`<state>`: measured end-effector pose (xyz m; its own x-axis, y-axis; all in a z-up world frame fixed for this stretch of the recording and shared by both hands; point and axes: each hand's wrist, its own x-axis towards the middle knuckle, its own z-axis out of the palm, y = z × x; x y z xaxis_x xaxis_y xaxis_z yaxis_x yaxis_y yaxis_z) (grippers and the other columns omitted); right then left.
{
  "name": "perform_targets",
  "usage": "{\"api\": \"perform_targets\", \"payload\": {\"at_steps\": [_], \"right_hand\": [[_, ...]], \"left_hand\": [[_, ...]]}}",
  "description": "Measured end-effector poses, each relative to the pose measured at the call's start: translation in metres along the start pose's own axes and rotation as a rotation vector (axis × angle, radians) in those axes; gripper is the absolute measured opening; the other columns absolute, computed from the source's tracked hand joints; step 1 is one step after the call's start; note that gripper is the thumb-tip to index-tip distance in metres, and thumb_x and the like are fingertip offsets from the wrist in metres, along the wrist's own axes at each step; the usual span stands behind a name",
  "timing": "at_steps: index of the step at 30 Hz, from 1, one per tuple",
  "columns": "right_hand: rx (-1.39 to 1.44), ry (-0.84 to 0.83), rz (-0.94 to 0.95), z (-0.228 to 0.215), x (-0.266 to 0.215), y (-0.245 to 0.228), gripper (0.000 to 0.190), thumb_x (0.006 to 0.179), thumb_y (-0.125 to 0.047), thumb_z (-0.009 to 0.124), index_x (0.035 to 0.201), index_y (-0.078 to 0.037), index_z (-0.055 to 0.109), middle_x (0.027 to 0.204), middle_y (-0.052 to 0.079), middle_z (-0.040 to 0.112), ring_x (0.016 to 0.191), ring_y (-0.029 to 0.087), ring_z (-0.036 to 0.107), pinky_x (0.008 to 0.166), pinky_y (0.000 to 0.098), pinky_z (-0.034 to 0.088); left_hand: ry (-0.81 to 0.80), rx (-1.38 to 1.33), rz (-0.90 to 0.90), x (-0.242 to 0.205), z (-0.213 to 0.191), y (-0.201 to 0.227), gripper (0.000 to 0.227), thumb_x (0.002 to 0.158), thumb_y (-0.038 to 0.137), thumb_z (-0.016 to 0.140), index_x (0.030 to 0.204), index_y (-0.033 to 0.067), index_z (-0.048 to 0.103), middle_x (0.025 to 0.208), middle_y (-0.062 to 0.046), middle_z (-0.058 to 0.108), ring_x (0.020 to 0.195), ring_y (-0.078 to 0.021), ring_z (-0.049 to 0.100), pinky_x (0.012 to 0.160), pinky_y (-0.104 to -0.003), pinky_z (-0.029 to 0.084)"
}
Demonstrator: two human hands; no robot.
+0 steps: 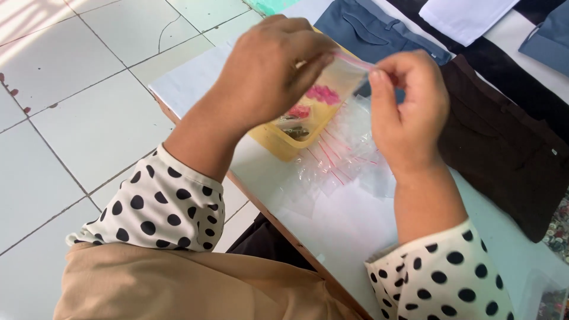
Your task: Sorting small colorful buttons by color and placing them into small plastic zip-lock bags on a work table.
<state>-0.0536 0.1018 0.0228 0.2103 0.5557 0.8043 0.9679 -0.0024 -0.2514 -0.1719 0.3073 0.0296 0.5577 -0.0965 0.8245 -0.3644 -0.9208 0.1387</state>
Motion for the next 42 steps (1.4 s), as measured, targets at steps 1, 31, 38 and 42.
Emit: {"api": "perform_targets", "payload": {"at_steps": [1,31,38,42], "right_hand": [[0.000,-0.001,0.009,0.012,0.002,0.005,0.008,0.110,-0.001,0.058,0.105,0.005,0.060,0.099,0.015,0.059,0.090,0.029,0.056,0.084,0.0404,0.046],[-0.358,-0.274,0.468,-0.144,-0.305,0.052,0.016,0.094,-0.019,0.070,0.108,-0.012,0.071,0.120,0.007,0.067,0.115,0.033,0.062,0.098,0.0472,0.047],[-0.431,-0.284,0.391,-0.218,-0.309,0.024,0.006,0.093,-0.016,0.071,0.090,-0.011,0.072,0.092,0.003,0.063,0.103,0.030,0.065,0.095,0.0478,0.050],[-0.536,-0.270,0.534,-0.315,-0.304,0.010,0.015,0.096,-0.006,0.067,0.110,-0.006,0.073,0.116,0.012,0.072,0.108,0.033,0.066,0.104,0.0481,0.049]], "left_hand": [[-0.007,-0.005,-0.002,-0.008,0.003,-0.011,0.012,0.105,0.013,0.063,0.106,0.0062,0.074,0.090,-0.010,0.070,0.076,-0.0331,0.061,0.067,-0.046,0.046],[-1.171,0.219,0.391,-0.018,0.249,0.190,0.062,0.100,0.045,0.055,0.152,0.0121,0.045,0.126,-0.011,0.057,0.114,-0.0300,0.053,0.100,-0.051,0.041],[-0.859,-0.067,0.578,0.013,0.272,0.264,0.040,0.090,0.030,0.074,0.122,0.0068,0.066,0.102,-0.008,0.063,0.099,-0.0278,0.062,0.095,-0.048,0.049],[-0.676,-0.267,0.568,0.050,0.292,0.296,0.037,0.085,0.043,0.077,0.112,0.0193,0.066,0.097,-0.003,0.065,0.088,-0.0298,0.062,0.076,-0.045,0.050]]}}
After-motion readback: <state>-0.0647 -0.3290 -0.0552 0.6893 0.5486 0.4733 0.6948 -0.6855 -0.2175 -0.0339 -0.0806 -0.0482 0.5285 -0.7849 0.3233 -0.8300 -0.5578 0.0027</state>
